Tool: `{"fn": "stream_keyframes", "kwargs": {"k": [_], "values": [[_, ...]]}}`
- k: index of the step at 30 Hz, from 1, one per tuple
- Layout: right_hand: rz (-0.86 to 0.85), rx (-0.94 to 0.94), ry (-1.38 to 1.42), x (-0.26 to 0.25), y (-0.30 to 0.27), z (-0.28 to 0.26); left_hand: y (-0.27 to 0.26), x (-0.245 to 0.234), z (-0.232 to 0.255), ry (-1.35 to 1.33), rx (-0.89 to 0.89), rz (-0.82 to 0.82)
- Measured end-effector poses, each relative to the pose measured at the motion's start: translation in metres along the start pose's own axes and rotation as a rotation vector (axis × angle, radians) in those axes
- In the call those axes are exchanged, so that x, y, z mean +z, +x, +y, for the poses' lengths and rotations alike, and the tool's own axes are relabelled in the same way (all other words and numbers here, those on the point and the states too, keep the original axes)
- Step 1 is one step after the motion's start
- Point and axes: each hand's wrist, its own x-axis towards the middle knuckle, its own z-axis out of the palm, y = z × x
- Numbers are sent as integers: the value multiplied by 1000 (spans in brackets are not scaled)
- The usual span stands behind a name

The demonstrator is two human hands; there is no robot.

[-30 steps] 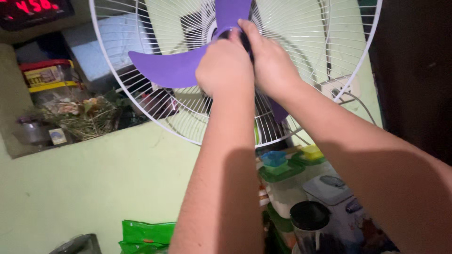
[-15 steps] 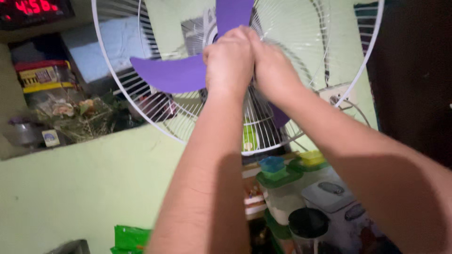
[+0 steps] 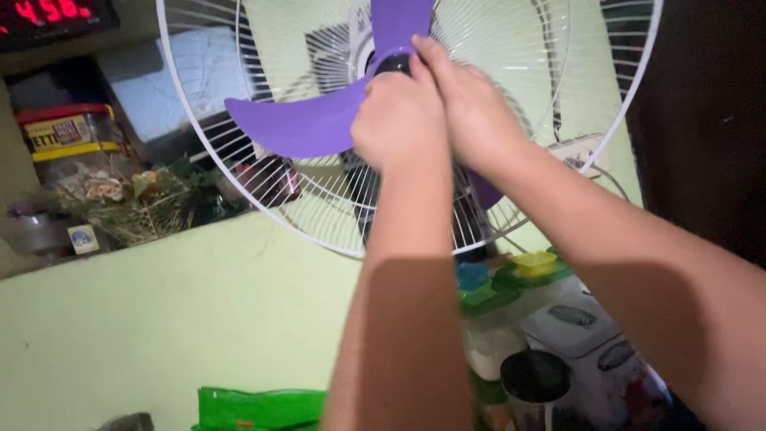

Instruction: The person assembles a table fan by attaching the purple fan blades to the motor hub and securing them with a black cap. They then attach the front wire grill to complete the assembly.

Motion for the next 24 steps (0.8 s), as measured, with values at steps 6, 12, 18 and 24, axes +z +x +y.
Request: {"fn": "stream_keyframes", "kwargs": {"k": [6,12,18,24], "values": [[-73,-96,12,-14,2,2,10,-20,-15,-316,-61,-138],[-93,-88,8,-25,8,-2,42,-87,-163,-11,99,565],[-98,-65,-24,-26,6,-6,59,-70,-234,-428,104,162],[-109,-44,6,-24,3,-6,37,-39,-231,-877,-123,51]]}}
